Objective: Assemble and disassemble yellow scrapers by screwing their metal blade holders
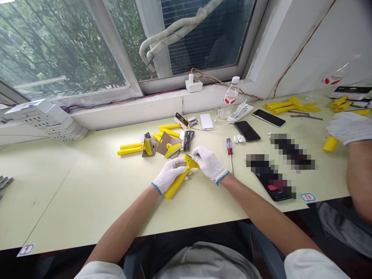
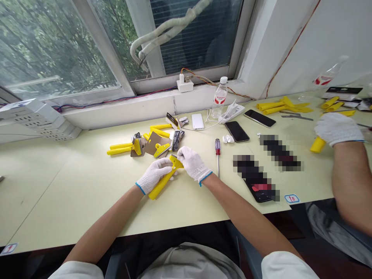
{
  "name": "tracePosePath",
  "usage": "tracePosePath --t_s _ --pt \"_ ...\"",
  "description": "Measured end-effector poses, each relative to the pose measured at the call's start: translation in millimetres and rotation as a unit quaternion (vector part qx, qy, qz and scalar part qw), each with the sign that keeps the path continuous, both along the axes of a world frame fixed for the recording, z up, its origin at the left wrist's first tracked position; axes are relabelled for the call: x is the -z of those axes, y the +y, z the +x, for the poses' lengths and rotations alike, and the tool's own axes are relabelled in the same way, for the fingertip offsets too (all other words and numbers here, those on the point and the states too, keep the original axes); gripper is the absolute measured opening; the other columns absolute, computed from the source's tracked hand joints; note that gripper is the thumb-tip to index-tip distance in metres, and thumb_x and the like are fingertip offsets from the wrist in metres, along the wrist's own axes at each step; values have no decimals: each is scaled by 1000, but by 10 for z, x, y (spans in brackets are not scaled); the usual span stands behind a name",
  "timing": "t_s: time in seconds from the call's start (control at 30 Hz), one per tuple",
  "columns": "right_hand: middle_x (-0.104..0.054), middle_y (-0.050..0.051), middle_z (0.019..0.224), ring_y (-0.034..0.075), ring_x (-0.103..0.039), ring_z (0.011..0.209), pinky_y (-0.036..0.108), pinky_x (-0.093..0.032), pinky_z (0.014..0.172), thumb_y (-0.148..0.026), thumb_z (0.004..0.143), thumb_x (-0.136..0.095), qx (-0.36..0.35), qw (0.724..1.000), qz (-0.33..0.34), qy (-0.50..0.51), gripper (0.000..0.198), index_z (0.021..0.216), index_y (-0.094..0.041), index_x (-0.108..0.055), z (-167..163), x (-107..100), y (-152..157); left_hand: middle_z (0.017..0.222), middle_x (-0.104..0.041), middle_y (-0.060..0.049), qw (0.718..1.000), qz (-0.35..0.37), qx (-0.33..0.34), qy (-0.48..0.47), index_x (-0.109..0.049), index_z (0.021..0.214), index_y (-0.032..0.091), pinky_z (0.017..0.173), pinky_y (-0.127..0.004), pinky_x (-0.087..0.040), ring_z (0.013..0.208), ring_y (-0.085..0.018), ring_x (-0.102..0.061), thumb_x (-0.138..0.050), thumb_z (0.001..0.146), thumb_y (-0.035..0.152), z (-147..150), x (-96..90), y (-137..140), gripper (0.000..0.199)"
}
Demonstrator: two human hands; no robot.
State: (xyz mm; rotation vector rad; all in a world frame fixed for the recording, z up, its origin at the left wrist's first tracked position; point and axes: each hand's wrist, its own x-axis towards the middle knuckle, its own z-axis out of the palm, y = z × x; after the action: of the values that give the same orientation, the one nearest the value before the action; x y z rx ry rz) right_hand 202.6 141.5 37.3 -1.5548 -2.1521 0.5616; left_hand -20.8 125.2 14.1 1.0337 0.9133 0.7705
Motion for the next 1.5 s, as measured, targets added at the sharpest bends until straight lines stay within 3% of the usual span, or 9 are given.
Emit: tracePosePath --t_s 0.4,1.1,1.5 --pt "-65 13 141 22 -66 125 45 -59 109 -43 107 -64 -55 998 -22 22 39 137 -17 -67 -93 -7 -102 122 -76 -14 1000 8 -6 -10 -69 121 17 81 -38 -65 96 -24 -78 -88 84 38 42 -5 -26 46" --pt "-68 12 132 20 -69 116 41 -62 101 -42 106 -67 -61 988 110 90 41 136 -14 -67 -138 336 28 122 -74 -14 1000 9 -18 -17 -70 121 15 77 -38 -67 96 -27 -80 -89 85 35 23 48 21 45" --pt "-67 12 131 19 -67 115 40 -60 102 -39 107 -65 -40 981 153 108 34 130 -15 -68 -198 296 38 129 -72 -14 999 26 -24 -11 -70 123 17 77 -36 -67 100 -26 -78 -85 89 33 12 136 11 40"
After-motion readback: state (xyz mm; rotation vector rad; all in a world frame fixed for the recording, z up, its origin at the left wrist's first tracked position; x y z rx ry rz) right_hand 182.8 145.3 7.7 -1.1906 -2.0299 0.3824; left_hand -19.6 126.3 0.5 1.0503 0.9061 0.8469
